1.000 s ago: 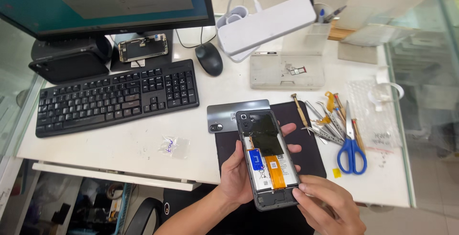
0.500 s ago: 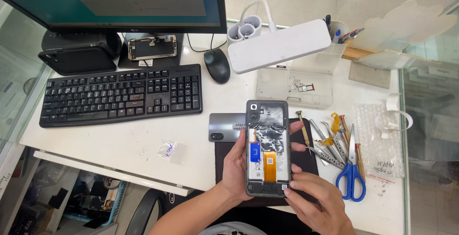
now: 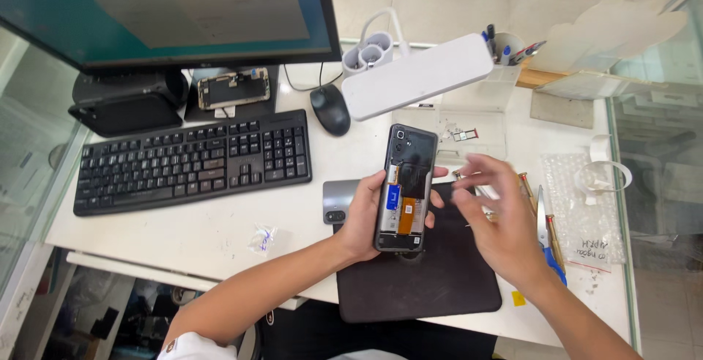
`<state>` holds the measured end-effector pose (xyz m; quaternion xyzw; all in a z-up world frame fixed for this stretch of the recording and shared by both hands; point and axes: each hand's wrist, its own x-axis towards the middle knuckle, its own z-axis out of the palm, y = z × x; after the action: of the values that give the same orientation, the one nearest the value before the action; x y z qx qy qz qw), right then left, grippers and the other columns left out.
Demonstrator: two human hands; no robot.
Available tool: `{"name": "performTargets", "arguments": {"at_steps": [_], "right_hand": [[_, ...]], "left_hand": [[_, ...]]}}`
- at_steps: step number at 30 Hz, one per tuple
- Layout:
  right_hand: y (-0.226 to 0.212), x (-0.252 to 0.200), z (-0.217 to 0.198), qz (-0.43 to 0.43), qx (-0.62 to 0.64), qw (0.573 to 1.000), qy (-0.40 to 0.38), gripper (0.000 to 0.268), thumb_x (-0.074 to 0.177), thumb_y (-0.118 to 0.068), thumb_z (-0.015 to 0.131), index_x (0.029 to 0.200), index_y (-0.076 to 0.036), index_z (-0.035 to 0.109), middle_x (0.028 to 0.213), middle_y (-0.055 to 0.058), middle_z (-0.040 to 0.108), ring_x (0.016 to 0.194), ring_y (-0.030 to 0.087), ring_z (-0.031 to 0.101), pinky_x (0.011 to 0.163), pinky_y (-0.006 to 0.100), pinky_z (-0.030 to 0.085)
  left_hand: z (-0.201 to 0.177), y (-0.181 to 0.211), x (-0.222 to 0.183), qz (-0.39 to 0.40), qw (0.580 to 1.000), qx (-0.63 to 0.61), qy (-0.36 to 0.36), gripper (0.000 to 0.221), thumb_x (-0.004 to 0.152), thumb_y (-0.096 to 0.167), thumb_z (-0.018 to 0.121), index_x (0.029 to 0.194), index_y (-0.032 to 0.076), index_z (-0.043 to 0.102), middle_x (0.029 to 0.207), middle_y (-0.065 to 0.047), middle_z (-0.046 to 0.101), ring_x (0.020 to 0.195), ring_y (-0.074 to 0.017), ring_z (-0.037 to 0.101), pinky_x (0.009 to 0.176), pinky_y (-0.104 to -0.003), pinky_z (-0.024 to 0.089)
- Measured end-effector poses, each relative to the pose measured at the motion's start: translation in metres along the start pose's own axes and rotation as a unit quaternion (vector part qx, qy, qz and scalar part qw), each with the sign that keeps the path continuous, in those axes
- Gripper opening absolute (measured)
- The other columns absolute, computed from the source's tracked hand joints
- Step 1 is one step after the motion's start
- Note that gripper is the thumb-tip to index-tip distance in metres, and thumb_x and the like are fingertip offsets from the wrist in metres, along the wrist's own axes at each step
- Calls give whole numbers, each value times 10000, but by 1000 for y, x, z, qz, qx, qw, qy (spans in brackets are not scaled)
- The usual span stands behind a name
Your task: The person reassembles a smartphone by connecting ribbon cables, placing the battery, and securing the back cover with screws. They use tweezers and a screwdriver to manipulate small components and fasteners on a workbench.
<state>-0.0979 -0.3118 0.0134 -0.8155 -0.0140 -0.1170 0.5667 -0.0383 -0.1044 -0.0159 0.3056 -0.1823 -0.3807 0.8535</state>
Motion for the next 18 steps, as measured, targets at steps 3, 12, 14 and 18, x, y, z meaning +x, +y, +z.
{"name": "performTargets", "arguments": {"at_steps": [3, 12, 14, 18], "right_hand": [[4, 11, 17, 133, 130, 973, -139, 641, 959, -165, 628, 1529, -88, 345, 1326, 134, 505, 1070, 234, 593, 891, 370, 556], [7, 8, 30, 130, 186, 945, -236, 879, 903, -169, 716, 1593, -109, 174, 1604, 122, 330, 1474, 209, 378, 1094, 396, 483], [3, 9, 28, 145, 169, 944, -242, 924, 868, -180, 733, 1599, -135, 169, 1562, 145, 387, 1415, 245, 456, 1063, 408, 496], [-3, 6, 24, 159, 99, 952, -242, 1036, 797, -229, 783, 1614, -187, 147, 1496, 170, 449, 1330, 278, 557, 1038, 416, 511]], "left_hand": [[-3, -10, 7, -4, 996, 51, 80, 749, 1146, 512, 292, 1595, -83, 360, 1124, -124, 633, 943, -206, 650, 881, -362, 528], [-4, -8, 3, 45, 965, 222, 128, 849, 970, 123, 635, 1618, 41, 92, 1379, -137, 466, 1210, -226, 582, 1049, -392, 524], [-1, -5, 2, 48, 962, 239, 126, 818, 959, 101, 653, 1599, 29, 149, 1384, -127, 460, 1242, -227, 578, 1066, -398, 515], [2, 5, -2, 61, 969, 211, 110, 704, 969, 108, 654, 1544, 15, 259, 1416, -131, 495, 1301, -224, 570, 1113, -396, 497]]}}
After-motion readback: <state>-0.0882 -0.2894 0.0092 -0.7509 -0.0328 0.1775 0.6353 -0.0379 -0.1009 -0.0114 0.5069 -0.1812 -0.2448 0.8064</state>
